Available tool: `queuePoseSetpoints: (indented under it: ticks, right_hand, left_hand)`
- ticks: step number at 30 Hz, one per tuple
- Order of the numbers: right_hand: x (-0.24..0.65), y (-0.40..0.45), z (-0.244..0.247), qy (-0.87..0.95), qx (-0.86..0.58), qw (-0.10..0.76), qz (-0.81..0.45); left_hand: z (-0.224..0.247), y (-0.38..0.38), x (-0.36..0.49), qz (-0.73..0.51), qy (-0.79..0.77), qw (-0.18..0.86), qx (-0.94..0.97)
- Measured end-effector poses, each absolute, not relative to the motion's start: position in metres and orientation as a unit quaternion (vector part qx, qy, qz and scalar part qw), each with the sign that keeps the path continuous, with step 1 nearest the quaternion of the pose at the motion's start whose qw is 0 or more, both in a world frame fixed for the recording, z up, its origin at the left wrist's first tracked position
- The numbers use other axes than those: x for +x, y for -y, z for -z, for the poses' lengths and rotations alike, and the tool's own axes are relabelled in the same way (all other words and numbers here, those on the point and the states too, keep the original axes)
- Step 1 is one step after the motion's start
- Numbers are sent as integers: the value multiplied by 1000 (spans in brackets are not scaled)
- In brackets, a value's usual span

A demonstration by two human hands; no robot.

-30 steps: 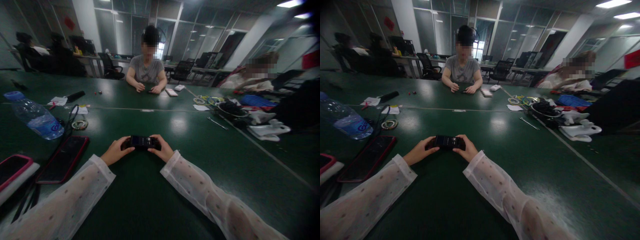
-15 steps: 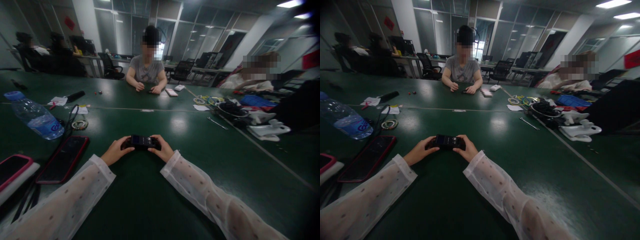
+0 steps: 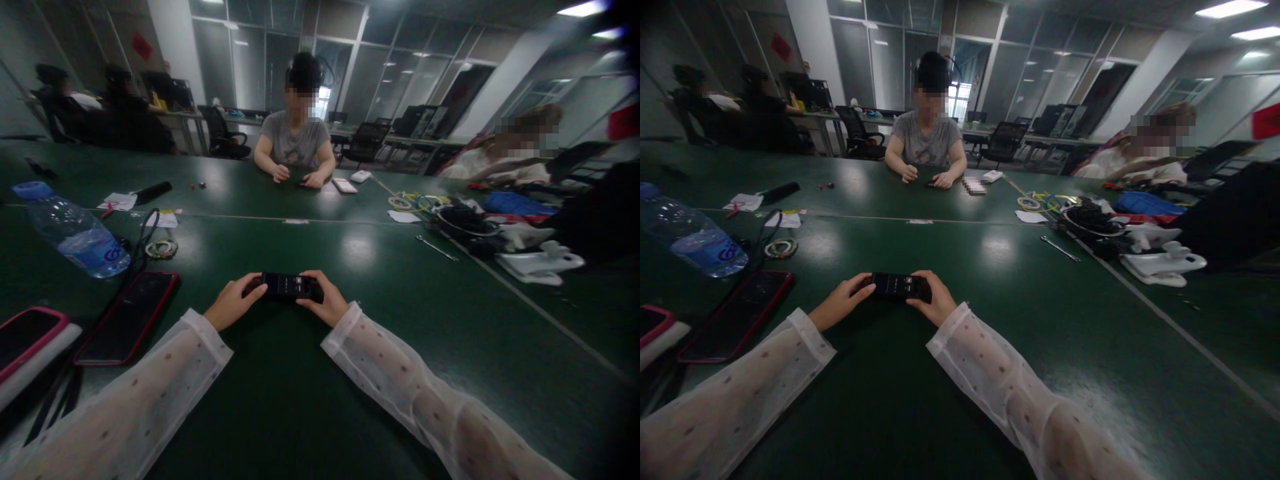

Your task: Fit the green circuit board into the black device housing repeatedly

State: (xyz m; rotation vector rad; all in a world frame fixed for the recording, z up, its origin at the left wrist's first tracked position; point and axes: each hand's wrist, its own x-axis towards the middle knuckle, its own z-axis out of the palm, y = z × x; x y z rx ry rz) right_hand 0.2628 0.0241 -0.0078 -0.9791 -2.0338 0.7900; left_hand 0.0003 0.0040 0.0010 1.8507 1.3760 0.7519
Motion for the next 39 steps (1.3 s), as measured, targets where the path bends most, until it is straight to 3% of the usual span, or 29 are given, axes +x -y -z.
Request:
queuePoseSetpoints:
  ticks: [15, 39]
  right_hand:
    - [261, -21, 9, 813, -382, 360, -251]
    - [264, -28, 17, 731, -420, 418, -337]
  left_hand:
    - [-15, 4, 14, -291, -580, 316, 692]
    - [-5, 1, 10, -328, -562, 310, 693]
